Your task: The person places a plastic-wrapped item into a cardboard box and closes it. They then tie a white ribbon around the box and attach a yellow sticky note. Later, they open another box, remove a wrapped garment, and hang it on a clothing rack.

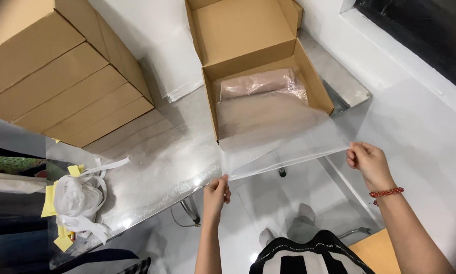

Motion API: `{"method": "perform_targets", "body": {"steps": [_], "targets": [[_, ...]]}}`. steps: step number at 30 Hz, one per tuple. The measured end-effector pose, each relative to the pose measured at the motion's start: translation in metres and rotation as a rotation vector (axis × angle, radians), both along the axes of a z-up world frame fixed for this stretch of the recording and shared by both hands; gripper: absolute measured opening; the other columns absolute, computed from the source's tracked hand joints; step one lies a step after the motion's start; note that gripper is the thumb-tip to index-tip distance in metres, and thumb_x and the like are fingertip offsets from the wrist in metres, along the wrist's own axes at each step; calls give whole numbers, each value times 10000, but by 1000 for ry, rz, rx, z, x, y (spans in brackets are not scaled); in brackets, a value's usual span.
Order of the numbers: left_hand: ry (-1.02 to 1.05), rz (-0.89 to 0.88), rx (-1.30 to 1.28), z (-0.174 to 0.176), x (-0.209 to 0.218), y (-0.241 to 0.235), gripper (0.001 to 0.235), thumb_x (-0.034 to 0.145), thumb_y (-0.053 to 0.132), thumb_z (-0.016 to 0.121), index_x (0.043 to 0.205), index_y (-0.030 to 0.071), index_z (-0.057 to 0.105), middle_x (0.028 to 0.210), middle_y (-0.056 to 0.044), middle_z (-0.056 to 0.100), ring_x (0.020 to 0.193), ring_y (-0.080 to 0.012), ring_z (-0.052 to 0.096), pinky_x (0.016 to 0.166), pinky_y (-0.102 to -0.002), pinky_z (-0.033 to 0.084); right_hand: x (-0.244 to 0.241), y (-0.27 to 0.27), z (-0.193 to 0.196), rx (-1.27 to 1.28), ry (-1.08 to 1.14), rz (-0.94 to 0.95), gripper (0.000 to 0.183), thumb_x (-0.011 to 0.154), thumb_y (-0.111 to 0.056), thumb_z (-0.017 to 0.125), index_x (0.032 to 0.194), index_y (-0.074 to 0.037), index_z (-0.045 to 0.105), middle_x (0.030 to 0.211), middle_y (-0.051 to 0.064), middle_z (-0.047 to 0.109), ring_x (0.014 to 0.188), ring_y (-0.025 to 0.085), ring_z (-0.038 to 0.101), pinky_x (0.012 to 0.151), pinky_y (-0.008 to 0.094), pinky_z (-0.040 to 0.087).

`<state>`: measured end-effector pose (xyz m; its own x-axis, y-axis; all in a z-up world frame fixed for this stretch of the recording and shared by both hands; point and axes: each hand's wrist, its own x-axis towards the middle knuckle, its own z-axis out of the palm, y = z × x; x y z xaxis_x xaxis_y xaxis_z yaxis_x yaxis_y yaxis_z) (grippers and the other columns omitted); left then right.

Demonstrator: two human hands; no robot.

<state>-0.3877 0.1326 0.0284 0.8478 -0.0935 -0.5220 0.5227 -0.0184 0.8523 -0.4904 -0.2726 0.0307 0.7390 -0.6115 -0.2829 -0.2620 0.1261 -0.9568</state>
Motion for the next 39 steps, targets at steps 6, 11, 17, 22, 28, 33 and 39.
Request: {"method": "perform_targets", "body": {"steps": [6,11,17,22,28,33,39], "targets": [[-703,4,726,-12,8,-39,582,910,583,703,1247,120,602,1099,-56,547,1001,-233,502,885,-381,453,11,3,43,39,4,-73,413,1075,-96,533,697,-104,368,696,35,384,619,161,373,596,312,288],[-1143,-284,588,30,-5,-136,411,895,448,829,1141,148,692,1067,-85,600,975,-284,570,899,-426,446,16,-2,44,7,-44,-78,431,1067,-88,543,675,-107,365,670,32,377,590,157,374,577,293,295],[-1350,-499,547,41,-7,-206,469,858,375,873,1206,169,634,1066,-43,512,921,-262,520,762,-393,413,16,-9,40,-76,-30,-66,351,1074,-104,573,739,-74,470,676,34,402,583,163,432,585,297,366],[-1419,-482,527,35,-1,-221,460,825,334,879,1177,171,631,1050,-30,496,871,-236,521,718,-368,406,13,-10,30,-92,-61,-73,253,1056,-87,571,807,-50,579,682,29,401,576,140,453,530,250,363],[-1428,-499,495,31,-5,-228,372,885,285,848,1171,171,640,1081,-21,500,883,-222,533,733,-351,414,11,-7,43,-104,-56,-72,252,1034,-92,582,785,-55,583,665,33,416,555,144,463,517,255,350],[-1426,-543,544,21,2,-213,434,845,220,862,1211,198,629,1119,-37,526,911,-250,573,744,-385,475,14,-11,44,-71,-77,-77,239,1047,-118,582,816,-56,575,684,14,392,563,139,475,527,240,355],[-1191,-633,634,-15,12,-137,357,877,80,795,1172,176,618,1067,-59,595,858,-271,673,771,-386,566,13,-19,37,-34,-81,-120,242,1085,-123,584,869,-13,577,709,60,423,580,176,479,550,300,423]]}}
